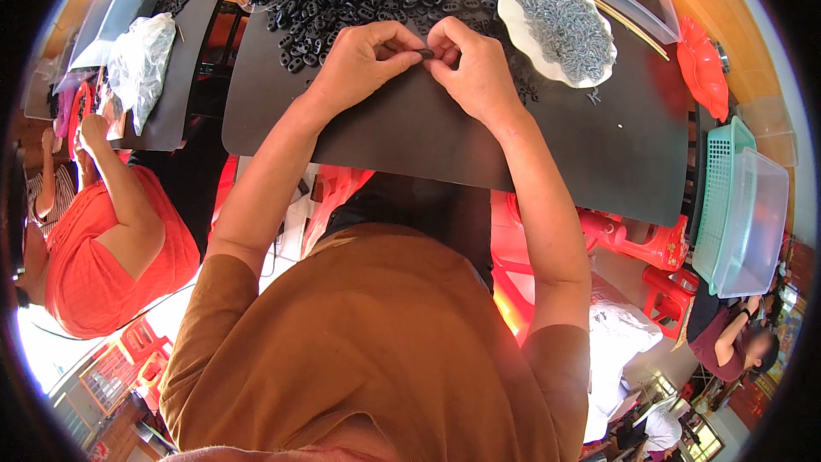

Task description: The person sits at a table and repeatedly picks up small black plastic rings and thin metal pins. They insert the pins into the rings by hand and place the assembled units into a white bowl.

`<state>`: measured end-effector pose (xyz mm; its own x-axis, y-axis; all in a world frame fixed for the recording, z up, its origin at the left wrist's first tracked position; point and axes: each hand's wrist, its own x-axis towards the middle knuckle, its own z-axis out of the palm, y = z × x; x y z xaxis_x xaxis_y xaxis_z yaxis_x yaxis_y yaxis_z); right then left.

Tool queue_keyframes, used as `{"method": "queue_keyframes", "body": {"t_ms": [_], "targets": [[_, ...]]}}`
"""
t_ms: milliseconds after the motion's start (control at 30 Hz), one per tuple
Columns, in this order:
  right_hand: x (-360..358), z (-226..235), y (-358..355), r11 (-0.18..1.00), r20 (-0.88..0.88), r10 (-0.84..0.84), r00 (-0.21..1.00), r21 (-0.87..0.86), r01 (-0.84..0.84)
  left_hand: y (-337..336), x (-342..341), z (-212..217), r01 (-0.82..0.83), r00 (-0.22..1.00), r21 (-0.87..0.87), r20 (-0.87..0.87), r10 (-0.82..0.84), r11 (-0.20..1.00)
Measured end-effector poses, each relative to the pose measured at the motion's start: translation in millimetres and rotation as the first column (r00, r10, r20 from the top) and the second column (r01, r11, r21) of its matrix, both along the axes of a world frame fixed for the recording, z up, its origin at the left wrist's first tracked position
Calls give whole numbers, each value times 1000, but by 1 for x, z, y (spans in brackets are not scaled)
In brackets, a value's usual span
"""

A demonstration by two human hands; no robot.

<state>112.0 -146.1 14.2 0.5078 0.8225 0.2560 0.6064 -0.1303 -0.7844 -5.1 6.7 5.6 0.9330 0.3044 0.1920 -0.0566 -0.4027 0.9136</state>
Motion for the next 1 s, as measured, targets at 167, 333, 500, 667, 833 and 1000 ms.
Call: {"method": "queue_keyframes", "body": {"t_ms": [167, 333, 500, 667, 833, 1000], "targets": [[0, -3, 2, 1000, 9, -2, 1000, 28, 2, 1, 1, -3, -5, 1000, -8, -8, 5, 1000], [-2, -3, 2, 999, 0, -5, 1000, 51, 5, 3, 2, -5, -10, 1000, -49, -5, 10, 999], [-1, -1, 2, 997, -37, 10, 999, 80, -7, 9, 5, -11, -14, 1000, -187, -25, 9, 982], [1, -6, 3, 986, -364, 49, 930, 165, 13, 10, 5, -5, -37, 999, -456, -51, 16, 889], [-1, 0, 4, 988, -441, 44, 896, 154, 28, 11, 4, -8, -13, 999, -509, -34, -5, 861], [-1, -2, 4, 986, -436, 41, 899, 165, 34, 9, 6, -9, -8, 1000, -445, -16, 1, 896]]}}
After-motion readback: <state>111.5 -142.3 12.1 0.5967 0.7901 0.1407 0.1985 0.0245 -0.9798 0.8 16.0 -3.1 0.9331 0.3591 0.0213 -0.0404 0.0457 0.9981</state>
